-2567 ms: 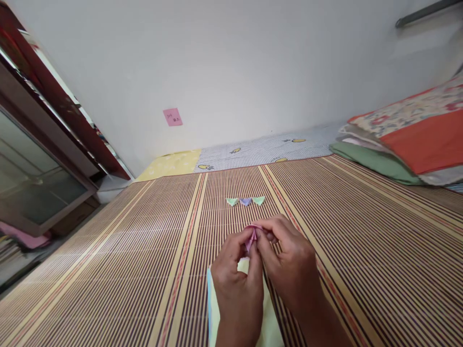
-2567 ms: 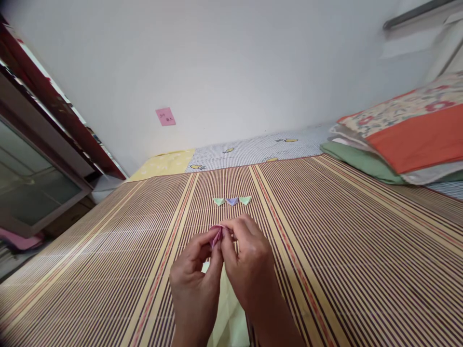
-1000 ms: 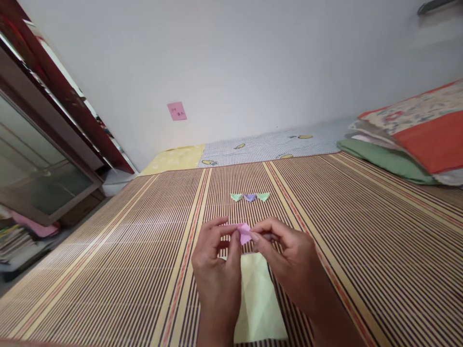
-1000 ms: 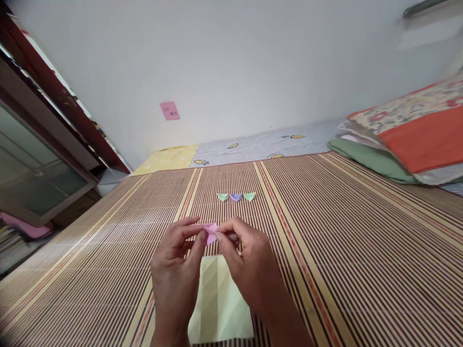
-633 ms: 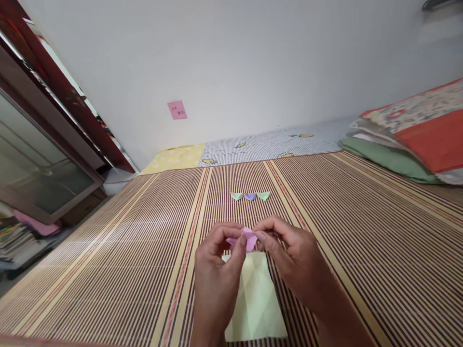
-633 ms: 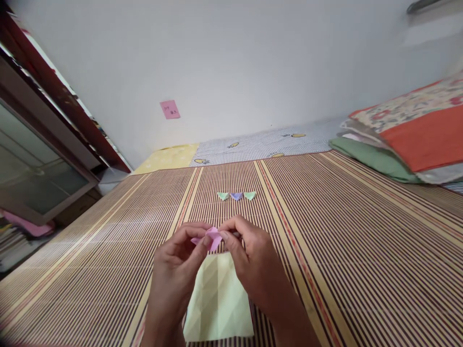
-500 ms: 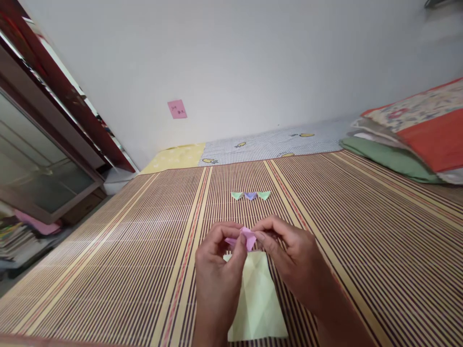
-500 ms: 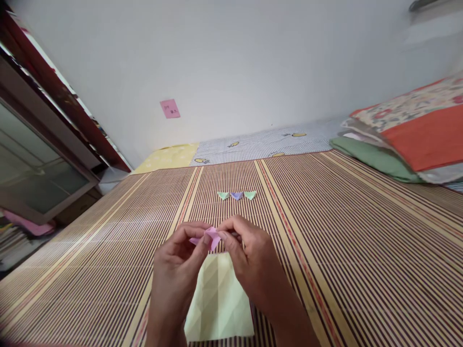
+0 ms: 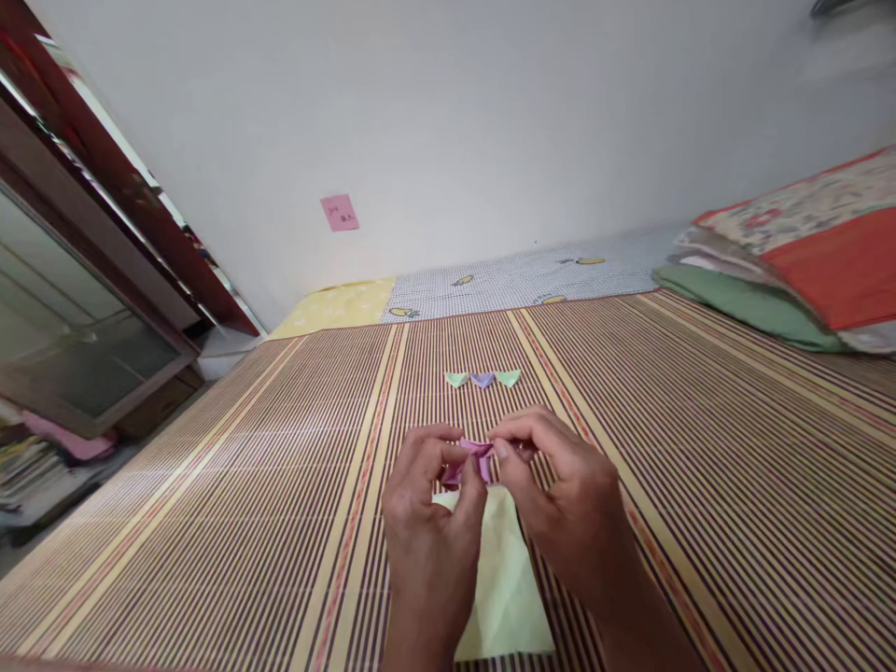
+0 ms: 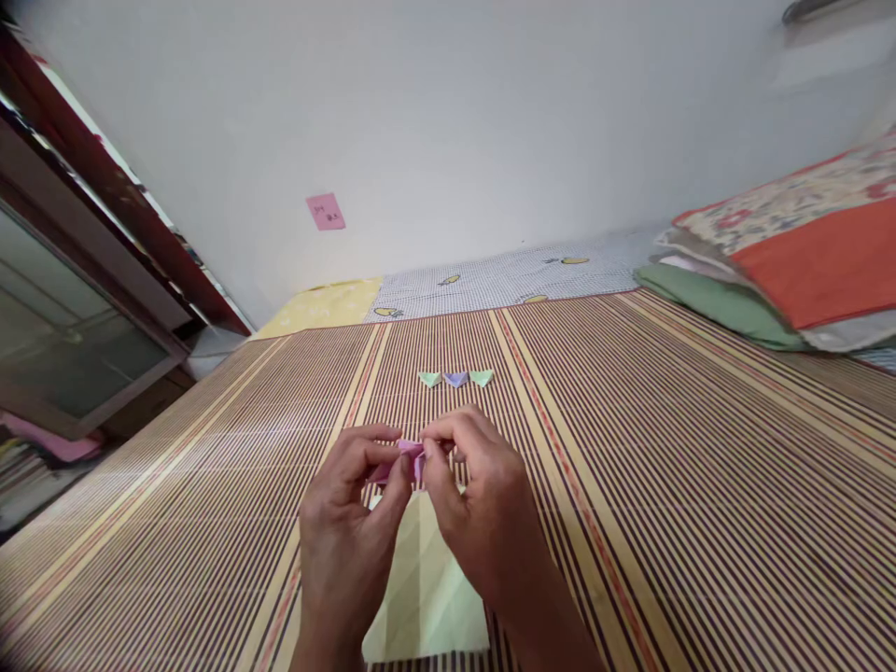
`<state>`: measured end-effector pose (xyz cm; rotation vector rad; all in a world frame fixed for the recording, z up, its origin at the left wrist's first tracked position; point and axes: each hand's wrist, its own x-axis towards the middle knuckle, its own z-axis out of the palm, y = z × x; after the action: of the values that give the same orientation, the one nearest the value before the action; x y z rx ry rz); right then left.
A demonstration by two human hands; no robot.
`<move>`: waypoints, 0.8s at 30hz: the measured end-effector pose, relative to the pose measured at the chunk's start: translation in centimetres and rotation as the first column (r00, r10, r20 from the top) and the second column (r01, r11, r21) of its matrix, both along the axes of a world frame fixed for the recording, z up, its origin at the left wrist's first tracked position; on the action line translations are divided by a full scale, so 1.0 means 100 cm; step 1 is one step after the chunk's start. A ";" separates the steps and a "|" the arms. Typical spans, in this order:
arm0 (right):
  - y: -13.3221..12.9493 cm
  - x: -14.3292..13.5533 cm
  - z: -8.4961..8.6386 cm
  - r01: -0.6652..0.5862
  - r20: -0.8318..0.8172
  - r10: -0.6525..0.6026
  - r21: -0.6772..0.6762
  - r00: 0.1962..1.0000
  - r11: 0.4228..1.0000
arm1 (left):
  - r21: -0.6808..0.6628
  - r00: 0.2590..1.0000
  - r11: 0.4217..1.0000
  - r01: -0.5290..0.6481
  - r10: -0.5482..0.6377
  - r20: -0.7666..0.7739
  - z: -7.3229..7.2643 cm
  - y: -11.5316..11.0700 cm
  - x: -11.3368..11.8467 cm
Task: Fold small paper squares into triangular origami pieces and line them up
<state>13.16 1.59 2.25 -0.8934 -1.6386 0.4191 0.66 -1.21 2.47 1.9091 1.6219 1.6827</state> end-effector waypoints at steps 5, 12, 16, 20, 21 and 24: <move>0.001 0.001 0.000 0.035 -0.008 -0.035 0.017 0.999 0.999 | 0.011 1.000 1.000 0.018 -0.018 0.021 -0.001 0.002 0.000; 0.001 0.001 0.000 0.056 0.003 -0.056 -0.002 0.998 0.998 | -0.029 0.997 0.998 0.047 -0.045 0.065 -0.003 0.001 0.002; -0.003 -0.003 0.000 0.109 0.030 -0.107 -0.053 0.994 0.993 | 0.024 0.999 0.999 0.043 -0.043 0.016 -0.003 -0.001 0.006; -0.005 -0.009 0.000 0.141 0.013 -0.141 -0.085 0.990 0.986 | 0.021 0.999 0.999 0.035 -0.035 -0.004 -0.003 -0.001 0.011; -0.005 -0.009 0.000 0.158 0.011 -0.158 -0.083 0.987 0.984 | 0.018 0.999 0.999 0.038 -0.038 -0.008 -0.004 0.000 0.012; -0.004 -0.009 -0.001 0.218 0.031 -0.217 -0.027 0.976 0.976 | 0.007 0.998 0.998 0.058 -0.058 -0.017 -0.004 0.001 0.016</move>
<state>12.29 1.18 2.15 -1.0933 -1.5431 0.2804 2.24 -1.14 2.02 1.9594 1.5525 1.6572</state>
